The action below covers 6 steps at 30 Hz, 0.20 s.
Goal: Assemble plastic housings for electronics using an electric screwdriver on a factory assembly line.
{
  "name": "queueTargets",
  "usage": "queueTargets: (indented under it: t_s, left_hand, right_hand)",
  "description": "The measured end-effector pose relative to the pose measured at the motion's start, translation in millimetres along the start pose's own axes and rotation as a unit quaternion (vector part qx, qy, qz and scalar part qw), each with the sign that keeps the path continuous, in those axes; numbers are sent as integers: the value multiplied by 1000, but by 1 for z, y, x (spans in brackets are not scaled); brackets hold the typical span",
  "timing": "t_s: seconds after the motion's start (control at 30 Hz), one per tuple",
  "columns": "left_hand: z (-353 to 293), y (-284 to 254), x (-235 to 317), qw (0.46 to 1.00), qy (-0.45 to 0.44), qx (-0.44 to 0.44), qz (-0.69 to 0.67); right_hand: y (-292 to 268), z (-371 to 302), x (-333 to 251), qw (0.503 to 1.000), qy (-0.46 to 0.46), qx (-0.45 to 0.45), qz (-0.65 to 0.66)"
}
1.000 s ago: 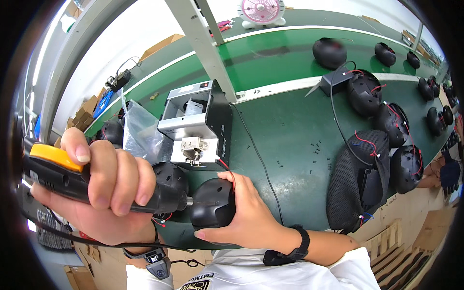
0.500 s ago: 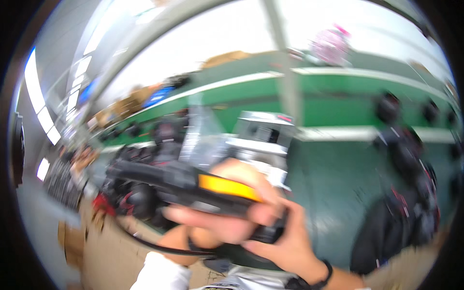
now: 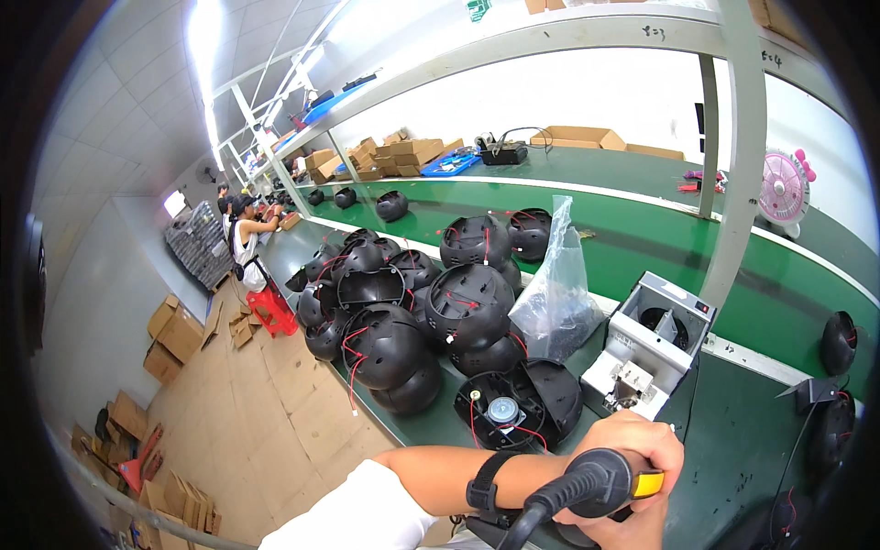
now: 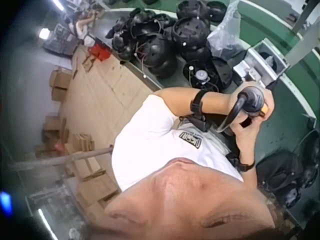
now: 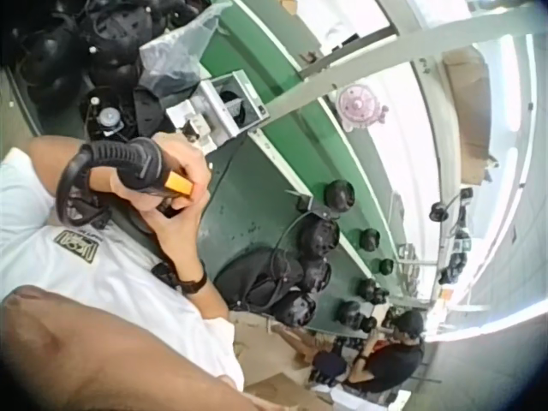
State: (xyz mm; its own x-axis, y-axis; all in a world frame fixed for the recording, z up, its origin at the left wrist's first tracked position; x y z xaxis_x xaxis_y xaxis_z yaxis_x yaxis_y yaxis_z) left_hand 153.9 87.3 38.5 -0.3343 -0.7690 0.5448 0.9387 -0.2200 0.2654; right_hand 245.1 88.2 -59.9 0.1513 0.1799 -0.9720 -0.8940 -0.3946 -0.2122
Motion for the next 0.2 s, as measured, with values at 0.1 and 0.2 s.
queueTargets:
  t_s: [0.1,0.2]
  left_hand:
    - [-1,-3,-6,993,-74,46,78]
    - [2,-8,-16,989,-112,95,21]
  right_hand:
    - [4,0,17,997,21,-69,9]
    - [-2,-14,-32,970,-201,-46,-129]
Point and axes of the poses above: each hand's wrist, its own z-axis towards the middle knuckle, its own y-axis out of the palm, x = y × z, the point moved 9 cm from there along z, towards the middle knuckle, and after that the axes turned 10 degrees about x, right-handed, at the moved point
